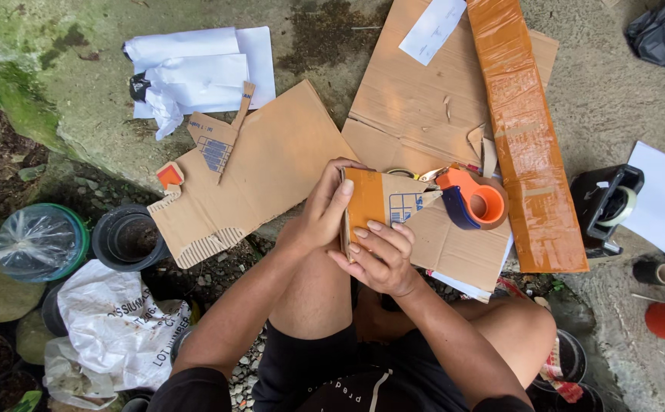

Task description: The person cuts a piece of cardboard with scissors, folds it into a box shape, and secures the edges with orange packing tape. The person handles cardboard pieces, scissors, and a tape dispenser while sitting on the ground.

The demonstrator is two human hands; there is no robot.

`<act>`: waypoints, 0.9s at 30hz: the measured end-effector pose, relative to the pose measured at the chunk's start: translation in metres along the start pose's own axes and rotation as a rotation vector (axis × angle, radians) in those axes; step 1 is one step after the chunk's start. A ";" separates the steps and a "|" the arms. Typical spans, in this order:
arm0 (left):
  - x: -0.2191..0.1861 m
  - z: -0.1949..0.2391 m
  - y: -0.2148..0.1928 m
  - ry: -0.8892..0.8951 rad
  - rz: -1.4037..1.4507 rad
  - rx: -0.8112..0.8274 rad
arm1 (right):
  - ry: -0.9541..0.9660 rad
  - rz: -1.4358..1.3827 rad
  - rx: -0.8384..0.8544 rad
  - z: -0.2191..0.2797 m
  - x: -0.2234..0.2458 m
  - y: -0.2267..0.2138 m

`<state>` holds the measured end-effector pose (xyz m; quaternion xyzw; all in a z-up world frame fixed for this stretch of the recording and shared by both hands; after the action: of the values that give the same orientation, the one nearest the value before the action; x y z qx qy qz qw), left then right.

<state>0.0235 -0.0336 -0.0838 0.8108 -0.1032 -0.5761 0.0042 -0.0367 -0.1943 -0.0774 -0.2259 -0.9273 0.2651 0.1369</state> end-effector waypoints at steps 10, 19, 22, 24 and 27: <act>-0.001 0.000 0.003 0.123 -0.299 -0.136 | -0.003 0.018 0.066 0.022 -0.009 0.000; -0.012 0.007 0.005 0.092 -0.269 -0.066 | 0.758 0.251 0.024 0.102 -0.108 -0.024; -0.018 -0.003 0.005 0.153 -0.297 -0.062 | 0.952 0.369 0.235 0.137 -0.161 -0.016; -0.021 -0.007 0.007 0.121 -0.270 -0.054 | 1.002 0.456 0.387 0.154 -0.181 -0.014; -0.035 -0.010 0.004 0.133 -0.371 -0.088 | 0.963 0.573 0.451 0.151 -0.196 -0.008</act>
<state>0.0215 -0.0323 -0.0473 0.8513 0.0735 -0.5161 -0.0597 0.0725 -0.3622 -0.2236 -0.5268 -0.5842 0.3496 0.5089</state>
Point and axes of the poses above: each hand's wrist, its own z-axis away from the middle knuckle, its own y-axis out of the palm, x = y × z, the point moved 3 cm from there along -z, towards the middle knuckle, and after that the axes turned 2 degrees about y, right-handed, at the moved point
